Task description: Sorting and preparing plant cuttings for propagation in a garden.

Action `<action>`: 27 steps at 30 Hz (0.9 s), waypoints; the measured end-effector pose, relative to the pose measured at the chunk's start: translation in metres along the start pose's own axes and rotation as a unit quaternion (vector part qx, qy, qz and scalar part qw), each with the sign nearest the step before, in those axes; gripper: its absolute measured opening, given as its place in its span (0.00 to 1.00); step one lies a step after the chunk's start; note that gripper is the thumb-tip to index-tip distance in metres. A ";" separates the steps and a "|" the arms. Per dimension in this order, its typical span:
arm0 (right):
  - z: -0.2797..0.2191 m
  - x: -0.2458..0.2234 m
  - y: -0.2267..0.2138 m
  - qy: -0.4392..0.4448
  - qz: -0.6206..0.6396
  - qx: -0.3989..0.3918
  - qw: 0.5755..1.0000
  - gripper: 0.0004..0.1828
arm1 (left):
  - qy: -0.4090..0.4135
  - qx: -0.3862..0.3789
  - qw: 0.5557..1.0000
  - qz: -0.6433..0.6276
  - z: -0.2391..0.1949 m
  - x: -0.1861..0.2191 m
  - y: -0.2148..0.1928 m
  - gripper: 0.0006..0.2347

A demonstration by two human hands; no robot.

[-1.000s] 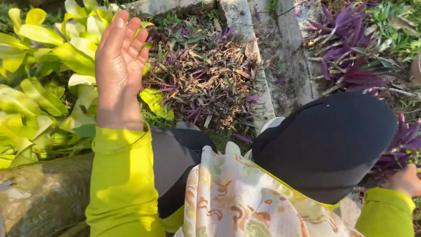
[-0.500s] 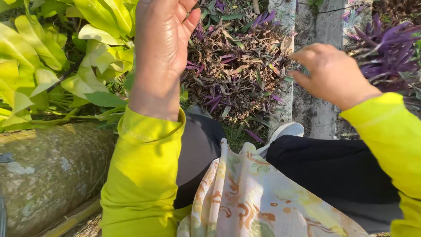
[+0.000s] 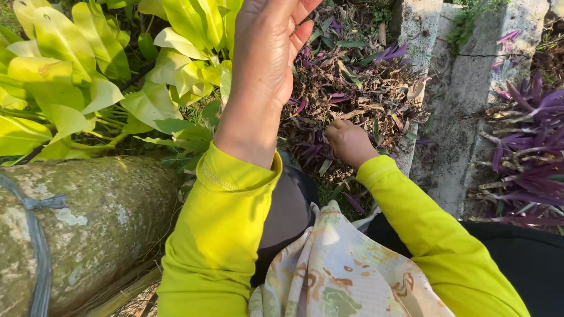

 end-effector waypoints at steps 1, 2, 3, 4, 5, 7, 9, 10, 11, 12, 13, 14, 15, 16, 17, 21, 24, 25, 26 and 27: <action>-0.002 -0.001 -0.006 -0.001 -0.002 -0.002 1.000 0.06 | 0.002 0.001 1.000 -0.002 -0.002 -0.001 0.004 0.10; -0.001 -0.003 -0.013 -0.007 0.006 0.027 1.000 0.08 | 0.000 -0.002 1.000 0.001 -0.003 0.000 0.008 0.11; -0.001 -0.005 -0.020 -0.014 0.014 0.055 0.998 0.12 | -0.001 -0.004 1.000 0.005 -0.004 0.001 0.014 0.12; -0.001 -0.013 -0.017 -0.016 0.014 0.059 0.998 0.12 | 0.002 -0.006 1.000 0.008 -0.006 0.003 0.017 0.12; -0.001 -0.021 -0.014 -0.039 0.022 0.060 0.997 0.16 | -0.020 0.006 1.000 0.019 -0.009 0.003 0.021 0.13; -0.009 -0.034 0.007 -0.059 0.030 0.065 0.996 0.21 | -0.043 0.015 0.998 0.033 -0.015 0.006 0.030 0.14; -0.013 -0.043 0.045 -0.089 0.013 -0.004 0.996 0.24 | -0.065 0.030 0.996 0.061 -0.022 0.016 0.035 0.16; -0.013 -0.042 0.052 -0.088 0.013 0.002 0.996 0.24 | -0.064 0.026 0.995 0.065 -0.022 0.017 0.032 0.16; -0.013 -0.039 0.059 -0.070 0.014 -0.014 0.997 0.20 | -0.072 0.035 0.995 0.058 -0.023 0.018 0.028 0.17; -0.013 -0.035 0.065 -0.051 0.013 -0.029 0.998 0.16 | -0.078 0.043 0.995 0.050 -0.022 0.019 0.024 0.18; -0.008 -0.029 0.054 -0.049 0.012 -0.024 0.998 0.16 | -0.077 0.038 0.995 0.053 -0.020 0.021 0.022 0.18; -0.007 -0.023 0.041 -0.013 0.065 0.021 0.998 0.13 | -0.075 0.038 0.995 0.051 -0.019 0.022 0.019 0.18; -0.006 -0.016 0.028 0.022 0.118 0.066 0.991 0.09 | -0.073 0.038 0.995 0.050 -0.019 0.022 0.015 0.18; -0.003 -0.008 0.005 0.024 0.116 0.068 0.991 0.09 | -0.072 0.034 0.996 0.050 -0.017 0.021 0.015 0.18; -0.001 0.001 -0.022 0.049 0.178 0.144 0.972 0.09 | -0.083 0.047 0.993 0.066 -0.015 0.020 0.014 0.18; -0.003 0.051 -0.072 0.126 0.428 0.279 0.850 0.09 | -0.113 0.072 0.962 0.238 -0.011 0.016 0.021 0.19; -0.011 0.059 -0.113 0.039 0.580 0.339 0.740 0.06 | -0.098 0.034 0.849 0.518 -0.005 -0.007 0.013 0.18; -0.014 0.056 -0.129 0.036 0.577 0.342 0.741 0.06 | -0.093 0.032 0.849 0.519 -0.010 -0.004 0.020 0.18; -0.018 0.052 -0.146 0.027 0.604 0.363 0.709 0.05 | -0.107 0.017 0.798 0.593 -0.015 -0.003 0.027 0.19; -0.022 0.048 -0.162 0.018 0.629 0.383 0.676 0.04 | -0.119 0.002 0.739 0.663 -0.020 -0.002 0.033 0.20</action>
Point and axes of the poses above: each hand's wrist, its own z-axis towards the middle knuckle, its own y-axis out of the palm, x = y × z, the point moved 3 cm from there along z, towards the middle knuckle, and after that the axes turned 8 degrees about -y, right-handed, at the moved point
